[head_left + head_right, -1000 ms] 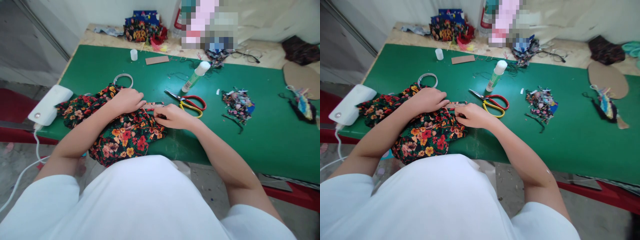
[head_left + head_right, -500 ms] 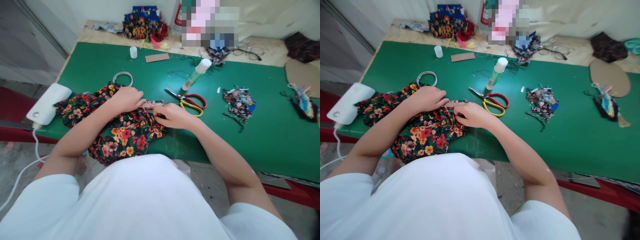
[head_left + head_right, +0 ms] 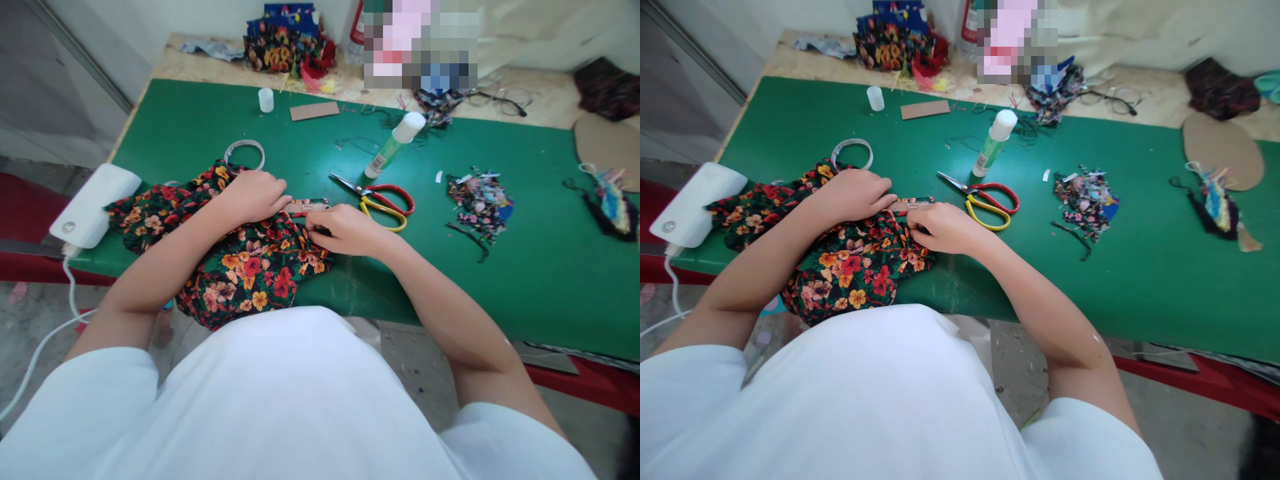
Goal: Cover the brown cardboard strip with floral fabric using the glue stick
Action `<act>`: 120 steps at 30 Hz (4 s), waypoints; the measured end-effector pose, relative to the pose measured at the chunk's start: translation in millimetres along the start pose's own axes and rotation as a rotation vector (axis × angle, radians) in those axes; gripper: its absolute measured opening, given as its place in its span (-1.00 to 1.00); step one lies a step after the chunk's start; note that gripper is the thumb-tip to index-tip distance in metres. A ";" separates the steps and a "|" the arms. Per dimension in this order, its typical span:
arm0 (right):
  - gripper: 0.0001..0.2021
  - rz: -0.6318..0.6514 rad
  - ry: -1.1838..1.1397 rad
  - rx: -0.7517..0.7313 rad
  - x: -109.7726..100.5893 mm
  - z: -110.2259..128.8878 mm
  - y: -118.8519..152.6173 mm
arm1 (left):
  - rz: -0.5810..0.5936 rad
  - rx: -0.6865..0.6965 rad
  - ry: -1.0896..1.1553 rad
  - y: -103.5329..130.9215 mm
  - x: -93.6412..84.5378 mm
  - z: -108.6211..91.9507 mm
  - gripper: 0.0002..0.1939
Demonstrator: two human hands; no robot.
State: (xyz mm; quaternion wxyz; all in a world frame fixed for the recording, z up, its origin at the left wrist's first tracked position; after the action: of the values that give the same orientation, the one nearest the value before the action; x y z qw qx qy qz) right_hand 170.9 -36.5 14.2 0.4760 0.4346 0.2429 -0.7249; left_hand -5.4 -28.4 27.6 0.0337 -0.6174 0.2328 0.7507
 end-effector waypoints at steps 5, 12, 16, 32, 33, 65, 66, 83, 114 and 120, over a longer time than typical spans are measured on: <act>-0.88 0.006 0.008 0.005 -0.1 0.7 0.1 | -0.005 0.000 0.000 0.2 -0.4 -0.3 -0.45; -0.88 0.023 0.022 0.027 0.6 1.1 -0.3 | -0.005 0.002 0.003 -0.1 -0.6 -0.6 -0.47; -0.87 0.027 0.025 0.028 0.5 0.9 -0.9 | 0.001 -0.001 -0.003 0.3 -0.5 -1.0 -0.47; -0.86 0.029 0.026 0.025 -0.2 1.9 -0.2 | 0.010 -0.012 -0.012 1.9 -2.4 -2.7 -0.49; -0.86 0.030 0.030 0.028 0.0 1.7 -0.2 | 0.010 -0.012 -0.013 1.9 -2.5 -2.8 -0.49; -0.84 0.036 0.062 0.020 0.5 2.6 -0.5 | 0.018 -0.010 -0.005 2.0 -2.5 -3.0 -0.48; -0.85 0.037 0.062 0.022 0.5 2.6 -0.5 | 0.018 -0.010 -0.003 2.1 -2.5 -3.0 -0.47; -0.82 0.061 0.070 0.046 -0.4 5.2 -0.4 | 0.017 -0.019 0.014 2.8 -3.9 -3.4 -0.47; -0.79 0.068 0.165 0.076 1.5 6.0 -1.7 | 0.017 -0.013 0.041 5.5 -3.6 -6.5 -0.48; -0.71 0.020 0.170 0.112 4.3 0.1 -1.3 | -0.002 -0.017 0.031 4.7 -1.6 -5.4 -0.48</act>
State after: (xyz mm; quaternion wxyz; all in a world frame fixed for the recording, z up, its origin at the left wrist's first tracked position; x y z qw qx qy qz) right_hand 168.9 -38.0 10.4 0.4358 0.5228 0.2372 -0.6932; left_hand -1.7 -34.3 29.8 0.0257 -0.6293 0.2265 0.7430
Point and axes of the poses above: each hand's wrist, its own y-axis away from the middle knuckle, its own x-axis out of the palm, z = x × y, the point moved 4 cm from there along -y, towards the middle knuckle, and after that the axes turned 4 degrees about z, right-handed, at the moved point
